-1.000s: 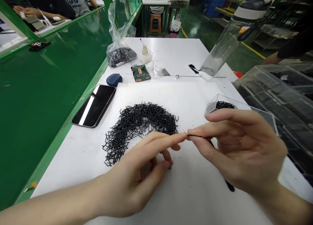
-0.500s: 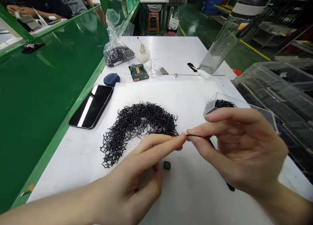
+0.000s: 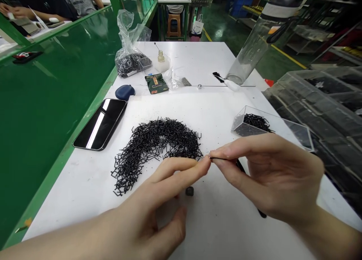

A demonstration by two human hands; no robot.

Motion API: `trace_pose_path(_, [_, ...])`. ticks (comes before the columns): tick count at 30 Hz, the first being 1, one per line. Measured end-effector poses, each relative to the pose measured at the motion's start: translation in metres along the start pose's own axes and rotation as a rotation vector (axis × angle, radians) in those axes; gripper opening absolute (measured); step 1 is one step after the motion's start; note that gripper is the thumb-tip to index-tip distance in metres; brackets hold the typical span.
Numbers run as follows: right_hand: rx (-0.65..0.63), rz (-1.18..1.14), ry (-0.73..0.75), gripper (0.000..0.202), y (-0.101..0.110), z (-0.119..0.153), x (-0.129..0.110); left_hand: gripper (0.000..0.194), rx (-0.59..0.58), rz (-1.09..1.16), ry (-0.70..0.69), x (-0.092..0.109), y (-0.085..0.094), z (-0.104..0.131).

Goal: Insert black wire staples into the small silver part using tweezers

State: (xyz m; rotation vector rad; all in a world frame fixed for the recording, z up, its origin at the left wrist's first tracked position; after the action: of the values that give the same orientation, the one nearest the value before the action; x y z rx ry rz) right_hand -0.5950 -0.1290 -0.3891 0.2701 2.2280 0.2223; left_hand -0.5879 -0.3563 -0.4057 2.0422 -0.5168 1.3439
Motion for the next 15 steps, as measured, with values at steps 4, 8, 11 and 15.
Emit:
trace_pose_path(4, [0.03, -0.024, -0.03, 0.038, 0.003, -0.005, -0.002, 0.099, 0.024, -0.129, 0.093, 0.001, 0.002, 0.004])
trace_pose_path(8, [0.186, 0.007, -0.163, 0.027, 0.031, -0.024, 0.004, 0.086, 0.075, -0.258, 0.108, 0.001, 0.003, 0.007])
trace_pose_path(11, [0.297, 0.302, -0.216, 0.016, 0.069, -0.041, 0.011, 0.071, 0.039, -0.354, 0.061, 0.0, -0.001, 0.003])
trace_pose_path(15, [0.228, 0.525, -0.377, 0.012, 0.106, -0.055, 0.028, 0.06, -0.024, -0.473, -0.018, -0.003, -0.005, -0.001])
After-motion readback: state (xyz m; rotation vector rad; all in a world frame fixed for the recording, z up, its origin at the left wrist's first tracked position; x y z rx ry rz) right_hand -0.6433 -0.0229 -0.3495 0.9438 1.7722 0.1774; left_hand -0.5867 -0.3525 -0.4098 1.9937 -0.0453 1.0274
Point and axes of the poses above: each hand's wrist, its own z-axis away from the middle knuckle, its own y-axis out of the back of the hand, x = y × z, the point moved 4 cm from there along -z, towards the middle knuckle, and after that the axes turned 1 degree about x, right-handed, at the moved point
